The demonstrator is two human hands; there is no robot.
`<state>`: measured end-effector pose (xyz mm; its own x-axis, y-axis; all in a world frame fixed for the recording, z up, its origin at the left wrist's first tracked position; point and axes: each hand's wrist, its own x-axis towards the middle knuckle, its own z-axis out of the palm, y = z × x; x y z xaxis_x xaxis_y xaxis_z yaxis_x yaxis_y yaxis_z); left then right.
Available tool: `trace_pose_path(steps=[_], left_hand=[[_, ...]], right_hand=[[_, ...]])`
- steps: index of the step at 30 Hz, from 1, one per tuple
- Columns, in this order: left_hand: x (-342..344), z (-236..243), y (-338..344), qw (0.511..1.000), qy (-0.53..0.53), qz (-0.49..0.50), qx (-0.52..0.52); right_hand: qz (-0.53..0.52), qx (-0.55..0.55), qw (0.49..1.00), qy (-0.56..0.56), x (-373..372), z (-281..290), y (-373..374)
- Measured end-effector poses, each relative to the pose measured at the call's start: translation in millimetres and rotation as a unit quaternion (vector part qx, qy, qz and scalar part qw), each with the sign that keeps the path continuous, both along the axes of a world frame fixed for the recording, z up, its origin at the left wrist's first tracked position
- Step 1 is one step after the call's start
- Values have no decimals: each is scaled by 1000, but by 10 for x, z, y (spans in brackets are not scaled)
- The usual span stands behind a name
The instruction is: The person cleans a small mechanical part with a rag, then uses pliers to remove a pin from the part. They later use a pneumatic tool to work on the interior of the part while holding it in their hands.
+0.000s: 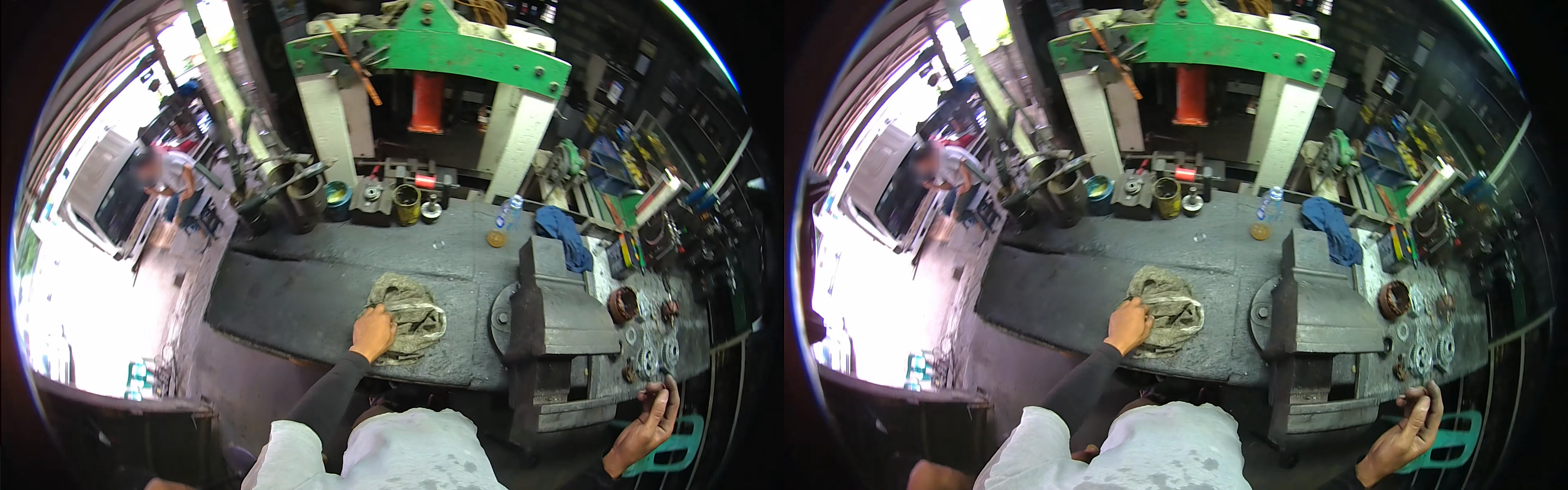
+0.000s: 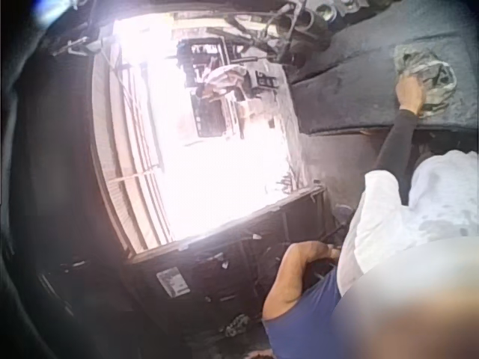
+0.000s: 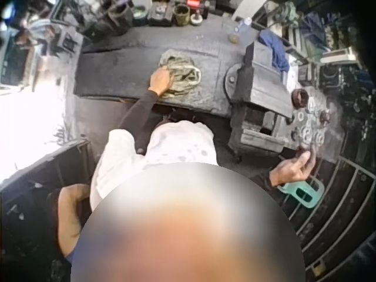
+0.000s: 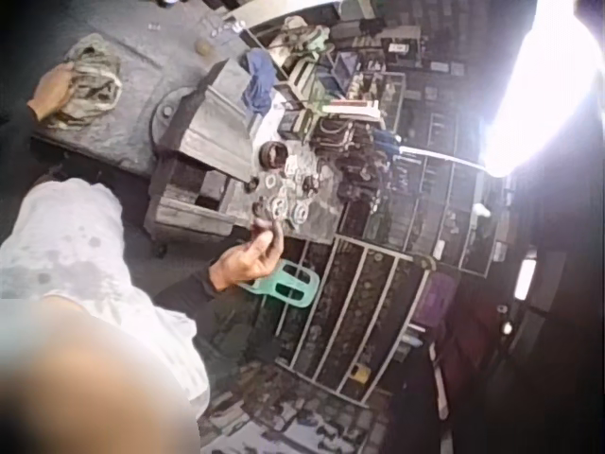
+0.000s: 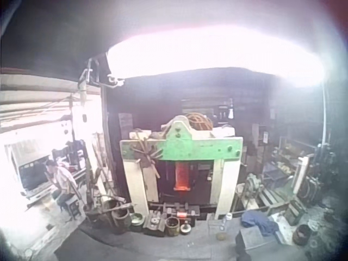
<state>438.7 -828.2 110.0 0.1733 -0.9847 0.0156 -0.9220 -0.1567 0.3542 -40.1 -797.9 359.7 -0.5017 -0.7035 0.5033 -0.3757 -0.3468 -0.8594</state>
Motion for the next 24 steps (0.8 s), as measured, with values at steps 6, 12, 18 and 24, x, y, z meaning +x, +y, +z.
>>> trace_pose_path(steps=[6, 12, 18, 24], left_hand=[[266, 55, -128, 952, 280, 117, -29], [417, 226, -155, 770, 616, 154, -52], [623, 24, 49, 715, 647, 262, -42], [181, 667, 152, 624, 750, 187, -110]], right_hand=[[24, -14, 1000, -3, 644, 92, 324], [30, 11, 999, 6, 1031, 166, 652], [-12, -3, 1000, 0, 748, 238, 1028], [-43, 0, 998, -43, 39, 76, 1386]])
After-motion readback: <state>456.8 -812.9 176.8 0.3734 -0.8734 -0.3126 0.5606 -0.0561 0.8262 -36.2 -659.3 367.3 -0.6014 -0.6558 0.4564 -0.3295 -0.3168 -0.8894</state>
